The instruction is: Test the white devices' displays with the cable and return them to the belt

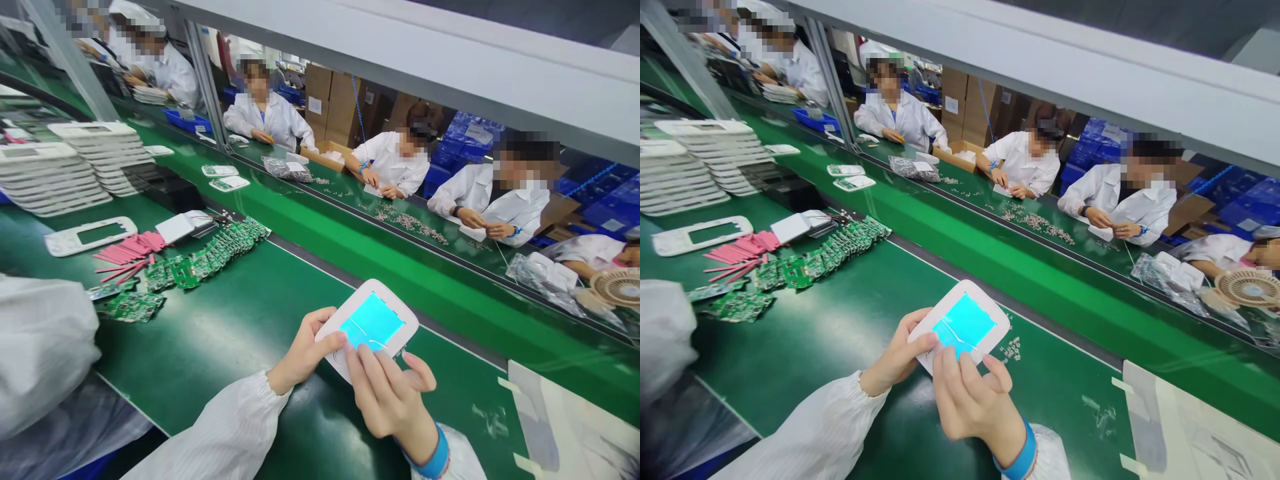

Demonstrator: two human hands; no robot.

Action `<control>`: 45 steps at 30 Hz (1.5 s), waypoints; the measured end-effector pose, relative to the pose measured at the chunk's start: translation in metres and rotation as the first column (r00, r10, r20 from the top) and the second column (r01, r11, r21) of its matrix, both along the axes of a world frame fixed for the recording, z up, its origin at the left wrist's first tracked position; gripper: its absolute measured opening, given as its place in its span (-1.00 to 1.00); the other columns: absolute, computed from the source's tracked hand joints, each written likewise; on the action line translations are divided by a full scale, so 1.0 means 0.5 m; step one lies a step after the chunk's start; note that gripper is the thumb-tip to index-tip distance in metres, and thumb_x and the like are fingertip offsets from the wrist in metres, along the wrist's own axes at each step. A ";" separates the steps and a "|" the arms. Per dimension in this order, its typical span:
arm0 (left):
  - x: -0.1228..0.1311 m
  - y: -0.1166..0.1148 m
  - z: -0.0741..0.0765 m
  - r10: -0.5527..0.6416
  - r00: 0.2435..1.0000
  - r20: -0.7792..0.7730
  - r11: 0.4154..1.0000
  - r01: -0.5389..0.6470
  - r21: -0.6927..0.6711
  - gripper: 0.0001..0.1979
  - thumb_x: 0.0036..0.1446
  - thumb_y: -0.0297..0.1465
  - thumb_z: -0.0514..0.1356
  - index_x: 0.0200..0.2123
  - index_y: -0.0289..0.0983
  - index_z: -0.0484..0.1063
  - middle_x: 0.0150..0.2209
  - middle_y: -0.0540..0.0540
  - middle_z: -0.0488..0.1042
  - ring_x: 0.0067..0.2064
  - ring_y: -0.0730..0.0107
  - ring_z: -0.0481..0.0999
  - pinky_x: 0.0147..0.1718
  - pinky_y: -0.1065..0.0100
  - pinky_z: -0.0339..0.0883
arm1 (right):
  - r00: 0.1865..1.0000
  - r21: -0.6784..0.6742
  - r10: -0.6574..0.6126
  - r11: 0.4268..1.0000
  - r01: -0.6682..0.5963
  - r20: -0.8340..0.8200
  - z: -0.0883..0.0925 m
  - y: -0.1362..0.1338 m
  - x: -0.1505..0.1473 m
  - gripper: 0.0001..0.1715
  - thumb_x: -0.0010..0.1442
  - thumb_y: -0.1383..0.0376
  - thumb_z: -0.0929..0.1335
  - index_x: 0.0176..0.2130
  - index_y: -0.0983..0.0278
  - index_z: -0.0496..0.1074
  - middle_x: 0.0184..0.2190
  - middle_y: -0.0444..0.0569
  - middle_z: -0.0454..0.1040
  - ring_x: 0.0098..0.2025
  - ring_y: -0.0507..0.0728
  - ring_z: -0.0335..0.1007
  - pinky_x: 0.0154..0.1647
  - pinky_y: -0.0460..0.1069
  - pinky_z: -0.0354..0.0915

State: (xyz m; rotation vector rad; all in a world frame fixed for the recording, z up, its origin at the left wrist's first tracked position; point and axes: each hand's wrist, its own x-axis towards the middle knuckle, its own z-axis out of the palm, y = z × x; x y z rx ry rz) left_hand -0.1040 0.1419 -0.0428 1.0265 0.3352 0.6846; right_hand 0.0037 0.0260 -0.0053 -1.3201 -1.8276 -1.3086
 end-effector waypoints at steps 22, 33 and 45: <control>-0.124 0.124 -0.055 -0.045 0.985 0.168 0.971 0.082 -0.223 -0.57 -0.13 -0.30 0.40 -0.16 -0.36 0.51 -0.34 -0.15 0.57 -0.38 0.29 0.52 -0.38 0.39 0.35 | 0.962 0.085 0.265 0.959 -0.270 0.067 0.022 0.177 -0.049 -0.68 0.29 0.29 0.30 -0.49 0.25 0.21 -0.55 -0.20 0.61 -0.42 0.00 0.38 -0.05 0.08 -0.04; -0.128 0.127 -0.051 -0.067 0.993 0.102 0.970 0.089 -0.227 -0.57 -0.25 -0.29 0.43 -0.27 -0.39 0.52 -0.46 -0.10 0.53 -0.48 0.36 0.45 -0.49 0.44 0.27 | 0.956 0.061 0.279 0.957 -0.285 0.087 0.016 0.176 -0.050 -0.52 0.38 0.25 0.18 -0.58 0.25 0.22 -0.57 -0.21 0.60 -0.41 0.00 0.36 -0.13 0.07 -0.04; -0.137 0.125 -0.044 -0.071 0.994 0.086 0.971 0.089 -0.224 -0.58 -0.25 -0.27 0.44 -0.30 -0.38 0.52 -0.46 -0.08 0.51 -0.48 0.40 0.44 -0.51 0.46 0.27 | 0.957 0.056 0.277 0.958 -0.282 0.081 0.024 0.176 -0.059 -0.55 0.38 0.26 0.19 -0.55 0.25 0.24 -0.57 -0.18 0.61 -0.41 -0.02 0.36 -0.16 0.07 -0.04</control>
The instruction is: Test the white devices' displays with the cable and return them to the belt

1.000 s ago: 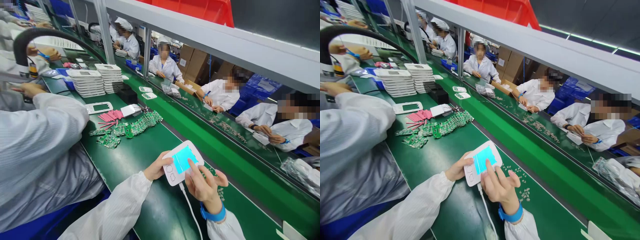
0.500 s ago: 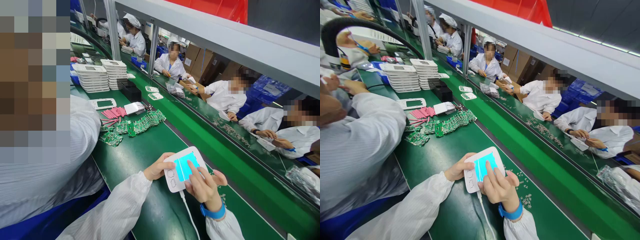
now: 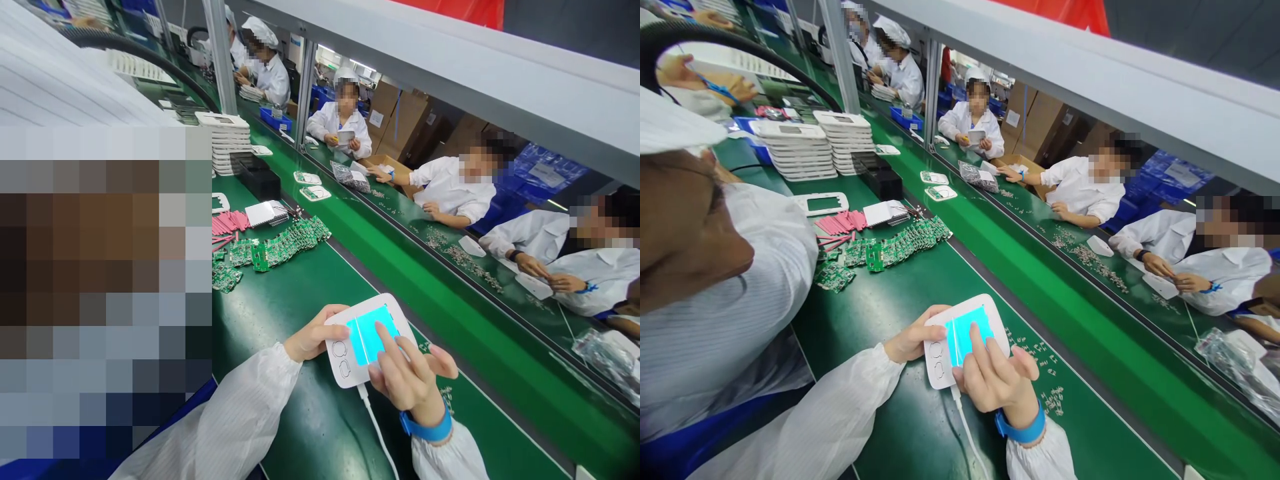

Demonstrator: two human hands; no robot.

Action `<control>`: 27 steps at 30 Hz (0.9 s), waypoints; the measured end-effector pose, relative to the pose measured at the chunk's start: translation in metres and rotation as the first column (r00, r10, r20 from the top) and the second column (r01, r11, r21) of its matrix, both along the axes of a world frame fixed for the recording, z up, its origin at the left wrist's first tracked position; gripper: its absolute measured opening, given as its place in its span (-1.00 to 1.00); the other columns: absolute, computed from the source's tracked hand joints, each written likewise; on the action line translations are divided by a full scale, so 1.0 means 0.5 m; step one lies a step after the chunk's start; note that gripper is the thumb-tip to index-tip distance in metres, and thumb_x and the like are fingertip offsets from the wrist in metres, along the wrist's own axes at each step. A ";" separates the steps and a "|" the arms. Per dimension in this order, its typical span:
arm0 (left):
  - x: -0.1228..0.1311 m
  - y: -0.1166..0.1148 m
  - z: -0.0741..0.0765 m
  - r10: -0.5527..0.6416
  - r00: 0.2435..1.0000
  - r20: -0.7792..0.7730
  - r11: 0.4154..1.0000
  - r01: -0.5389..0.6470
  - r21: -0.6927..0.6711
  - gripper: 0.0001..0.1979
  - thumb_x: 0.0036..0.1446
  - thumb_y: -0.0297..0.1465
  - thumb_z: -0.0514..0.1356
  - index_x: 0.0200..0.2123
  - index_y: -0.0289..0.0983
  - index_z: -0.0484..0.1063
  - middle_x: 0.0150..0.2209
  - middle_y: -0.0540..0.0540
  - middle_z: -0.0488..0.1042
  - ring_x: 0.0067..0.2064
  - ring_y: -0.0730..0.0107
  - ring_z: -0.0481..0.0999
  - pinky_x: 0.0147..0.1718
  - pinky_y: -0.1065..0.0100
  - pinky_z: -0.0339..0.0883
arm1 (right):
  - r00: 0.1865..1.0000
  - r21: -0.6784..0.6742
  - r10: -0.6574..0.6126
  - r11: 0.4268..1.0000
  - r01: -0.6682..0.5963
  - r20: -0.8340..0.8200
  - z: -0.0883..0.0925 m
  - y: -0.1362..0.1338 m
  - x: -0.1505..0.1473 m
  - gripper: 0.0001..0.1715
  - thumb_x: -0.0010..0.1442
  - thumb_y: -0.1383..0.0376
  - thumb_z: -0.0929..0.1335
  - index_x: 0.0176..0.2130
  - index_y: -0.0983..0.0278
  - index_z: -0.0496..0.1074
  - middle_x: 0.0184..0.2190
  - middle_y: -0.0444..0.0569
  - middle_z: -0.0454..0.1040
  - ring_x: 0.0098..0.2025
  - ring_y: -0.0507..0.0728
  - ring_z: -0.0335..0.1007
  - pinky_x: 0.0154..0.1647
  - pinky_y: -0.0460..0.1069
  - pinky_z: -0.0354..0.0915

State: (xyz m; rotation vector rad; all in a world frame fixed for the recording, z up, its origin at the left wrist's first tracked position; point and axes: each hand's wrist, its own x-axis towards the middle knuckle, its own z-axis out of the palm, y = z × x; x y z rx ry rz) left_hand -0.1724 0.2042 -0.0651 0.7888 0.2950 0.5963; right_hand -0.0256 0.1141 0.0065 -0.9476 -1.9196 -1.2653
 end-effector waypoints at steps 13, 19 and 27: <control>0.007 0.004 -0.008 -0.018 0.998 0.053 1.000 0.018 -0.002 -0.60 -0.23 -0.30 0.43 -0.29 -0.38 0.54 -0.48 -0.06 0.51 -0.50 0.42 0.43 -0.52 0.47 0.27 | 1.000 -0.035 -0.020 0.999 0.020 0.005 -0.004 -0.005 0.006 -0.57 0.38 0.25 0.18 -0.53 0.24 0.25 -0.54 -0.17 0.63 -0.42 -0.01 0.37 -0.19 0.07 -0.04; 0.006 0.005 -0.002 -0.019 0.999 0.047 1.000 0.020 -0.008 -0.54 -0.23 -0.28 0.42 -0.20 -0.38 0.56 -0.39 -0.13 0.56 -0.43 0.33 0.49 -0.42 0.40 0.35 | 0.995 -0.122 0.020 0.992 -0.032 -0.096 -0.026 -0.020 0.000 -0.76 0.22 0.23 0.33 -0.46 0.22 0.33 -0.56 -0.13 0.61 -0.41 0.07 0.38 -0.19 0.10 0.01; 0.010 0.003 -0.014 -0.026 0.997 0.070 0.999 0.027 -0.018 -0.49 -0.20 -0.29 0.42 -0.13 -0.39 0.52 -0.31 -0.18 0.57 -0.30 0.17 0.55 -0.30 0.31 0.37 | 0.991 -0.189 0.090 0.976 -0.108 -0.101 -0.044 -0.030 -0.001 -0.94 0.10 0.31 0.37 -0.42 0.21 0.39 -0.53 -0.13 0.62 -0.40 0.09 0.39 -0.21 0.09 0.06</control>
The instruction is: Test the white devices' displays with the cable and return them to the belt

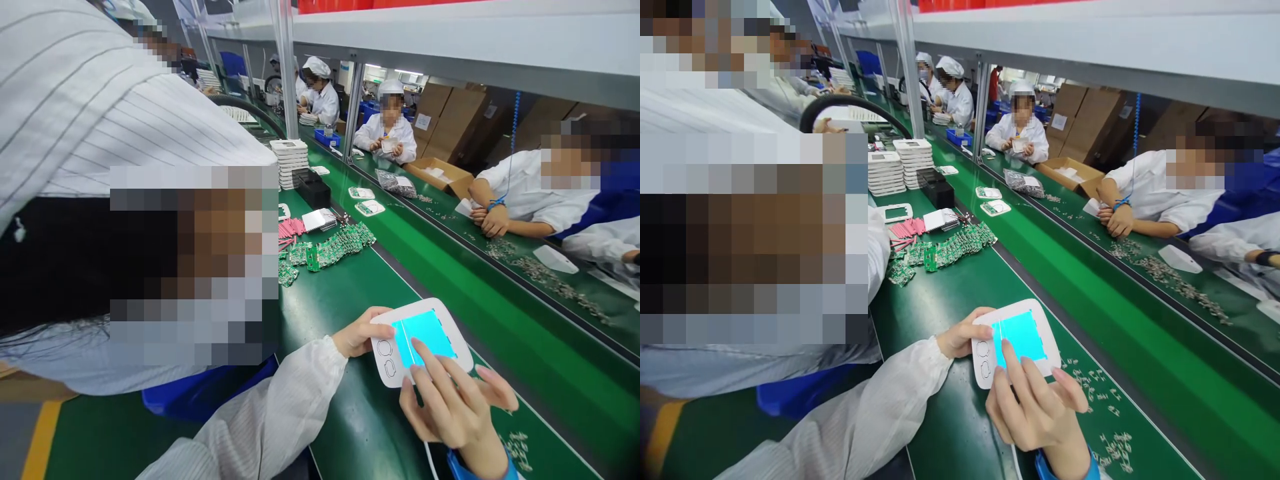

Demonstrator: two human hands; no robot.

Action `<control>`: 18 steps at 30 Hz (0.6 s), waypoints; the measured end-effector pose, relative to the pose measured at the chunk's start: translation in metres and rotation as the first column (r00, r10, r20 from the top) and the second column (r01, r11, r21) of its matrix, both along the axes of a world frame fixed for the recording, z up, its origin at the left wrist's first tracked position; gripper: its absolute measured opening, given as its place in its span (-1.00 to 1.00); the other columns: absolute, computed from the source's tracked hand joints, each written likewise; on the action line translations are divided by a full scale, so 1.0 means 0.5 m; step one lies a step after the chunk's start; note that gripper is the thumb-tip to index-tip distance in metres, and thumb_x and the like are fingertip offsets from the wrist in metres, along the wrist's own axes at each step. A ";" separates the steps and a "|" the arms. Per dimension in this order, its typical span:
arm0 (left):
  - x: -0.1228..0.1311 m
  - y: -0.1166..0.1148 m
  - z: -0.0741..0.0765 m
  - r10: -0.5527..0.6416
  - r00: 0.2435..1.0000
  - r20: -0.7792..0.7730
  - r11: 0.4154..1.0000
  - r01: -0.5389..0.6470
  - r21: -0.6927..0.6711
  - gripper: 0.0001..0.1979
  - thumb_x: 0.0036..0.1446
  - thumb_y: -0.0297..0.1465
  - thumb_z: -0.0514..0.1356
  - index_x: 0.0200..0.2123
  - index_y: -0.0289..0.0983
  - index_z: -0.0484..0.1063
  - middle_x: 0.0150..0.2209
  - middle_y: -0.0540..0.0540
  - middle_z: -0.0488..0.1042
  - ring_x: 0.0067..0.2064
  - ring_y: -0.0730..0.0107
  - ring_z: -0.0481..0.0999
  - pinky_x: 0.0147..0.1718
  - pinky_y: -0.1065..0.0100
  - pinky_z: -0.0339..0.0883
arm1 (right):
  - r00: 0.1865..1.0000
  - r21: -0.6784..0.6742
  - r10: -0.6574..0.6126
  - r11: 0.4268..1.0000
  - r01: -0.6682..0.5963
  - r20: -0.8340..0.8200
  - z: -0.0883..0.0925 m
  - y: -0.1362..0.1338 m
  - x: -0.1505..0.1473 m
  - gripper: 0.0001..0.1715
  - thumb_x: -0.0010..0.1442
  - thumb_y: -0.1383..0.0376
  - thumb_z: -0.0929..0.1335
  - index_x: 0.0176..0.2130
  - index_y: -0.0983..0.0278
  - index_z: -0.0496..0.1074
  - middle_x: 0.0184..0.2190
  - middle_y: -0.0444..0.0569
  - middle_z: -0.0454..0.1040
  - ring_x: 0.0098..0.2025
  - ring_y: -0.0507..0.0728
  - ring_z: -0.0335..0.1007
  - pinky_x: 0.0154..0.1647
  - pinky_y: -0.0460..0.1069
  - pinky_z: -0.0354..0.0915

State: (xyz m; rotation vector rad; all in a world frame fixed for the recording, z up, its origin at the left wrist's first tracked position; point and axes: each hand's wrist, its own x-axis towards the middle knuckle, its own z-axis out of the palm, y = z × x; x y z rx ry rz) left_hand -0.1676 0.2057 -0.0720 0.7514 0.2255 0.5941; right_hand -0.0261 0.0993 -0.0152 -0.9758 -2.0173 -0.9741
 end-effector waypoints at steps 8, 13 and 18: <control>0.011 -0.002 -0.026 0.013 1.000 0.009 0.999 -0.013 -0.034 -0.51 -0.22 -0.32 0.44 -0.16 -0.38 0.53 -0.33 -0.15 0.56 -0.36 0.28 0.53 -0.35 0.37 0.34 | 0.996 0.047 -0.023 0.999 0.019 0.084 -0.009 -0.006 0.004 -0.90 0.16 0.33 0.39 -0.41 0.21 0.45 -0.41 -0.17 0.65 -0.39 0.01 0.38 -0.20 0.05 0.05; 0.019 -0.002 -0.045 0.060 0.997 -0.048 0.997 -0.063 -0.050 -0.48 -0.36 -0.30 0.49 -0.24 -0.38 0.55 -0.40 -0.12 0.54 -0.44 0.36 0.49 -0.43 0.41 0.31 | 0.997 0.014 -0.020 1.000 0.019 0.079 -0.031 -0.017 0.018 -0.94 0.21 0.30 0.39 -0.34 0.23 0.47 -0.34 -0.13 0.66 -0.33 0.06 0.38 -0.25 0.03 0.12; 0.024 -0.001 -0.074 0.110 0.988 -0.110 0.991 -0.118 -0.068 -0.44 -0.45 -0.31 0.51 -0.28 -0.40 0.52 -0.45 -0.08 0.50 -0.49 0.41 0.45 -0.44 0.39 0.27 | 0.996 -0.050 -0.010 0.999 0.015 0.090 -0.063 -0.032 0.030 -0.83 0.35 0.30 0.28 -0.24 0.26 0.46 -0.26 -0.03 0.65 -0.30 0.09 0.44 -0.24 0.04 0.16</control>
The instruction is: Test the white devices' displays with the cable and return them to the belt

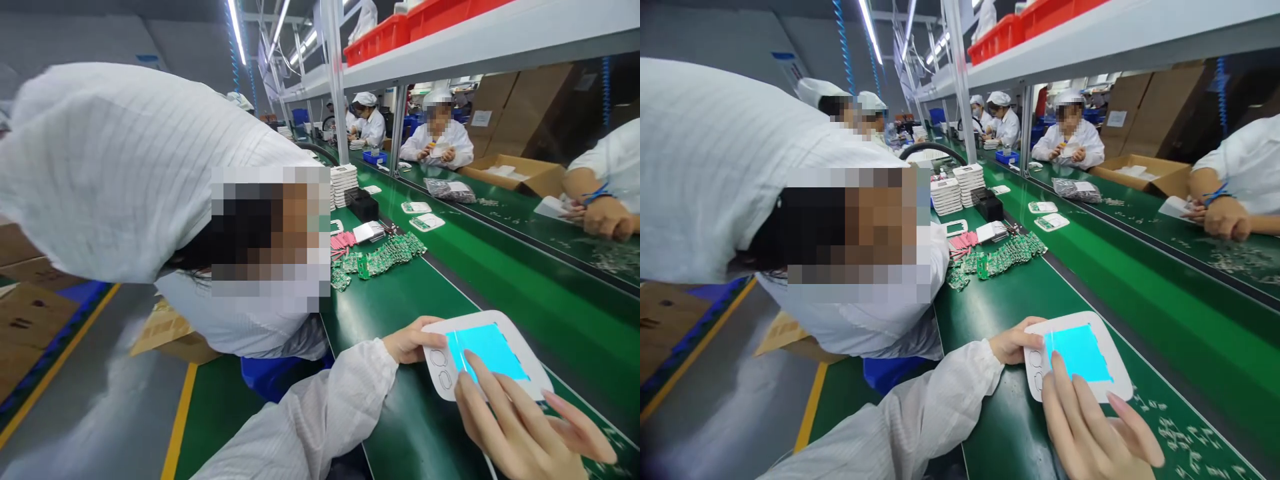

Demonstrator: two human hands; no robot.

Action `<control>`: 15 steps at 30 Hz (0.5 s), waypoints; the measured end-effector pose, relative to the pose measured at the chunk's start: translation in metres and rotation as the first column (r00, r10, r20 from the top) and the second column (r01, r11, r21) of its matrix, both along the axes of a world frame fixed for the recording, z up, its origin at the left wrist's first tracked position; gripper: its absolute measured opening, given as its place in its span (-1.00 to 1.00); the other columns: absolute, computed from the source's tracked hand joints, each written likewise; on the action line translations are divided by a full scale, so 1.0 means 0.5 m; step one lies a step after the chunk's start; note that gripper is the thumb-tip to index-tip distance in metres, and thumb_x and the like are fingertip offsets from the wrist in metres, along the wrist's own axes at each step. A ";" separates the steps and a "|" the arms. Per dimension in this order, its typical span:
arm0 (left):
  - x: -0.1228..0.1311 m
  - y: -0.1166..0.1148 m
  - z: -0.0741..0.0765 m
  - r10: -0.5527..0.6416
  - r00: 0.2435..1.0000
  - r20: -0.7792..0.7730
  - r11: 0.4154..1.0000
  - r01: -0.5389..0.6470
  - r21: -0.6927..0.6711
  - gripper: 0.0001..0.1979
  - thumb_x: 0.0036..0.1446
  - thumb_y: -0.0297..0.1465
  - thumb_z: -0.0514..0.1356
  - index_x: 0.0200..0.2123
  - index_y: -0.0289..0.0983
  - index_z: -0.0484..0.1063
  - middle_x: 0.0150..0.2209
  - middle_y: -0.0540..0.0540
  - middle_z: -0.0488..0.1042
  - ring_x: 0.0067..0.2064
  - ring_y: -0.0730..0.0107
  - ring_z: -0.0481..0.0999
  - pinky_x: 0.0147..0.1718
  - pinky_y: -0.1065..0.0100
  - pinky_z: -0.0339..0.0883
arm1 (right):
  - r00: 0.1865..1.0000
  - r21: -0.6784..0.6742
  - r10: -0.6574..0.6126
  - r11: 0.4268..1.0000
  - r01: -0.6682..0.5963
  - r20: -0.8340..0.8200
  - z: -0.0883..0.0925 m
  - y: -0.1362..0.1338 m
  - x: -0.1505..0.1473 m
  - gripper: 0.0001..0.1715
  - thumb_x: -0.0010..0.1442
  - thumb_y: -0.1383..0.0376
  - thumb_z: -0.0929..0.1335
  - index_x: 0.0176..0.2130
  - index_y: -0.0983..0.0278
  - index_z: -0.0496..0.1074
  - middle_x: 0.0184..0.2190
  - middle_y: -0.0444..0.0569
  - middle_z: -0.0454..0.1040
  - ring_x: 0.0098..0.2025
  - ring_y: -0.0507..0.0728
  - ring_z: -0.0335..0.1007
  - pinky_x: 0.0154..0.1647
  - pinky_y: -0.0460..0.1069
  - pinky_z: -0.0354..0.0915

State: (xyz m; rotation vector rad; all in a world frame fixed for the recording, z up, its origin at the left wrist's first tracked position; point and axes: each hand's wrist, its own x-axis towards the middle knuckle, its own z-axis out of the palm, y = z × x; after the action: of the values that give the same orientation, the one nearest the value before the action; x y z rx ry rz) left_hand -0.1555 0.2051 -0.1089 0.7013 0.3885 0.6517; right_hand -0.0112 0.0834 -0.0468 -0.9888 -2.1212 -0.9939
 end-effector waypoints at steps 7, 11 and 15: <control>0.004 0.004 -0.010 0.021 1.000 -0.016 1.000 -0.021 -0.011 -0.39 -0.52 -0.29 0.54 -0.30 -0.41 0.52 -0.47 -0.06 0.50 -0.51 0.42 0.45 -0.45 0.38 0.30 | 0.999 -0.081 -0.006 0.997 0.003 -0.044 0.005 -0.008 -0.001 -0.81 0.35 0.31 0.26 -0.16 0.28 0.45 -0.17 0.05 0.62 -0.25 0.14 0.49 -0.23 0.06 0.17; 0.002 0.004 -0.023 0.031 0.999 -0.008 1.000 -0.031 -0.005 -0.34 -0.56 -0.24 0.54 -0.27 -0.39 0.53 -0.44 -0.10 0.53 -0.48 0.38 0.48 -0.41 0.37 0.33 | 0.998 -0.043 -0.002 0.999 -0.001 -0.068 0.006 -0.003 -0.007 -0.72 0.37 0.35 0.20 -0.25 0.29 0.47 -0.18 0.08 0.62 -0.27 0.15 0.49 -0.24 0.08 0.17; -0.002 0.001 -0.029 0.005 1.000 0.005 1.000 -0.005 0.010 -0.32 -0.51 -0.24 0.54 -0.22 -0.41 0.54 -0.39 -0.15 0.54 -0.42 0.32 0.50 -0.36 0.35 0.34 | 0.998 0.007 -0.061 0.998 0.060 0.035 0.017 0.000 -0.015 -0.64 0.33 0.45 0.18 -0.35 0.29 0.50 -0.23 0.07 0.63 -0.29 0.16 0.49 -0.25 0.09 0.18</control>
State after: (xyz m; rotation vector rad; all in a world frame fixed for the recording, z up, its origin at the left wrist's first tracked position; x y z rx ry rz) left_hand -0.1567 0.2054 -0.1236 0.7084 0.3830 0.6606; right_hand -0.0186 0.0832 -0.0383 -1.0451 -2.1267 -1.0543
